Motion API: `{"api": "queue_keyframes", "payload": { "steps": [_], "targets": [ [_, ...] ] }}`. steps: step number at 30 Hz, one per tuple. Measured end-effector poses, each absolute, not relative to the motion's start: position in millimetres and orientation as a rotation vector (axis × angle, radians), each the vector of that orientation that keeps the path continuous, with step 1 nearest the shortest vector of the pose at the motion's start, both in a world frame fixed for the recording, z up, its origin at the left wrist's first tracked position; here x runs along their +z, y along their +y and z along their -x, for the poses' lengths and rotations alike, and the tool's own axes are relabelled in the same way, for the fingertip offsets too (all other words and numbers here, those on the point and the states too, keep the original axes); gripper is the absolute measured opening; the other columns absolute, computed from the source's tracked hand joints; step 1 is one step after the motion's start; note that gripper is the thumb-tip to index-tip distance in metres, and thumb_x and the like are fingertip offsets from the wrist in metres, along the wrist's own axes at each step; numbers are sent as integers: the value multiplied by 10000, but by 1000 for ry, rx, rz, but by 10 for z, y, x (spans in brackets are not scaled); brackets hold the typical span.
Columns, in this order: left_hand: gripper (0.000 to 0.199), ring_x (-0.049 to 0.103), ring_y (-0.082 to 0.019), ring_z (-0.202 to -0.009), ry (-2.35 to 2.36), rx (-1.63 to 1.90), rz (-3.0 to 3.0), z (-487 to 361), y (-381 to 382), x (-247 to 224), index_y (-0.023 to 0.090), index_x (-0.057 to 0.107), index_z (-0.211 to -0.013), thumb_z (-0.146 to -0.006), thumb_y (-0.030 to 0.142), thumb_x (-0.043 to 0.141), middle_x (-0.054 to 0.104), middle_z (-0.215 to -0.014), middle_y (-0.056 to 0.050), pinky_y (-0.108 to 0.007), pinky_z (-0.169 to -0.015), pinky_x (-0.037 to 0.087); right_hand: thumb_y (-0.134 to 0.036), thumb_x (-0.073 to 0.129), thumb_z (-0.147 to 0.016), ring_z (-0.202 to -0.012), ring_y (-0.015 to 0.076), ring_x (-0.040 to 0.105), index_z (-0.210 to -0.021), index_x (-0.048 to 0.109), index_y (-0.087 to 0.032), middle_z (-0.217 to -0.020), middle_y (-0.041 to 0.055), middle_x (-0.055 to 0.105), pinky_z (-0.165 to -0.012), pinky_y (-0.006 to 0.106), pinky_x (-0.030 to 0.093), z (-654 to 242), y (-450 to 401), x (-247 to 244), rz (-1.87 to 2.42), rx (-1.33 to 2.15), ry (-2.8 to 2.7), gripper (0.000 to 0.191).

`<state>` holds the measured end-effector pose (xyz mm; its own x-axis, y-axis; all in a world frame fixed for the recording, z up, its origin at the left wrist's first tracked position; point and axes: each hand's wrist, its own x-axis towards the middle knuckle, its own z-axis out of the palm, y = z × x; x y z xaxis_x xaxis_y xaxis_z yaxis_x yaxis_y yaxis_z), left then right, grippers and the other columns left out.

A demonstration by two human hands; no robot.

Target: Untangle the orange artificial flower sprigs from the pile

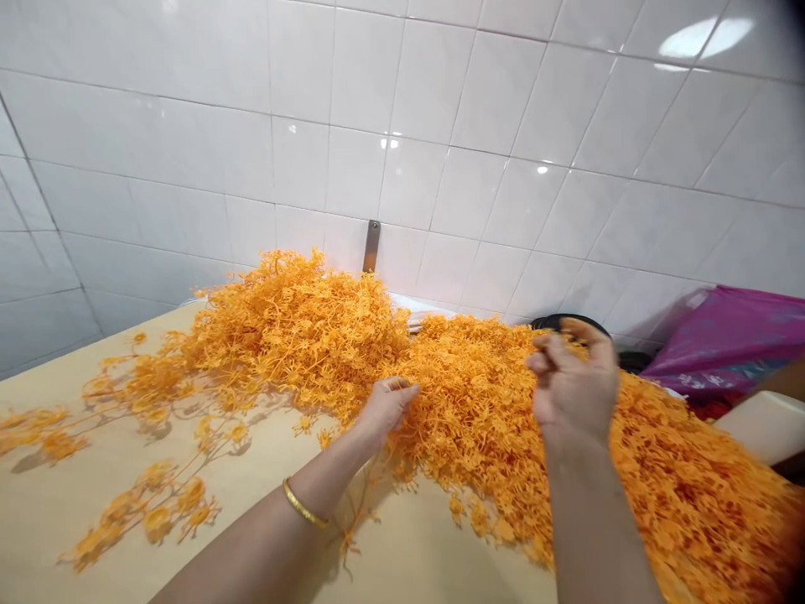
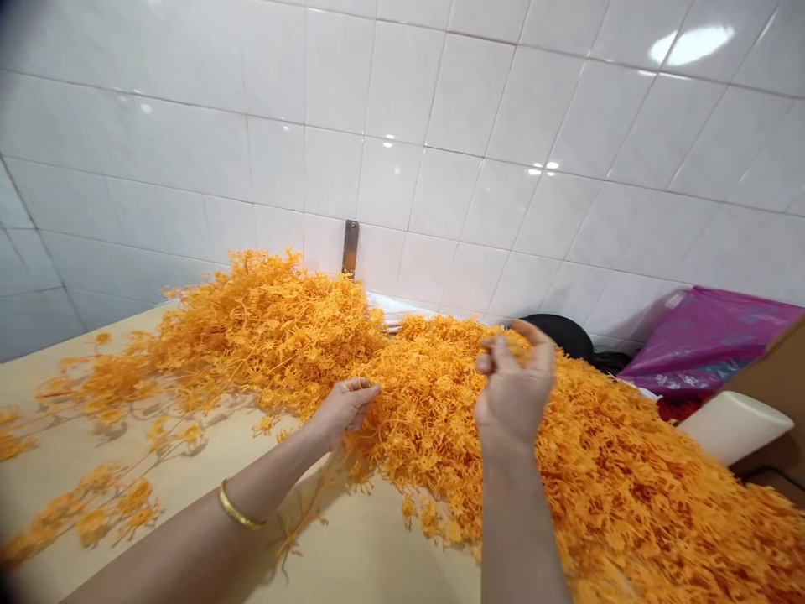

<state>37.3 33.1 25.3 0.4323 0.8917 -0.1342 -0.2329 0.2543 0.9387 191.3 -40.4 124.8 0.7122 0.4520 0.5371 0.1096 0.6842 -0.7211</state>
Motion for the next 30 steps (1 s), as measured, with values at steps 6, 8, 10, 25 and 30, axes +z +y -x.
{"api": "queue_keyframes", "payload": {
  "steps": [6,8,10,25,30],
  "targets": [
    [290,196,-17,-328,672,875,-982,-361,327,226,178,342,-580,-587,208,631,312,-404,87,-193,-374,93,-302,546,-682,-460,64,392,-850,574,-174,-533,-44,436,-452,198,314,-1573,-302,1087,1192,599,-1200,213],
    [284,212,-20,-333,656,891,-967,-352,329,240,174,339,-557,-582,188,622,312,-401,83,-196,-379,108,-341,563,-674,-459,75,387,-825,566,-175,-492,-56,408,-461,206,312,-1547,-286,1054,1251,643,-1287,224],
    [259,227,-21,-341,639,902,-967,-349,321,259,165,364,-545,-572,181,622,319,-405,78,-198,-384,121,-371,579,-655,-488,97,422,-764,577,-175,-506,-41,444,-485,224,329,-1567,-265,1014,1343,629,-1378,225],
    [126,139,-9,-332,527,781,-946,-327,290,315,132,523,-707,-617,199,580,261,-406,95,-188,-379,53,-291,509,-714,-617,126,447,-607,493,-181,-640,-7,491,-573,235,329,-1526,-62,730,1424,179,-1553,154],
    [165,95,-9,-329,505,709,-942,-327,263,362,135,515,-722,-650,258,599,188,-397,108,-194,-377,26,-362,487,-739,-488,92,384,-630,431,-185,-532,-41,422,-483,211,307,-1623,-65,734,1288,228,-1201,216]
  ]
}}
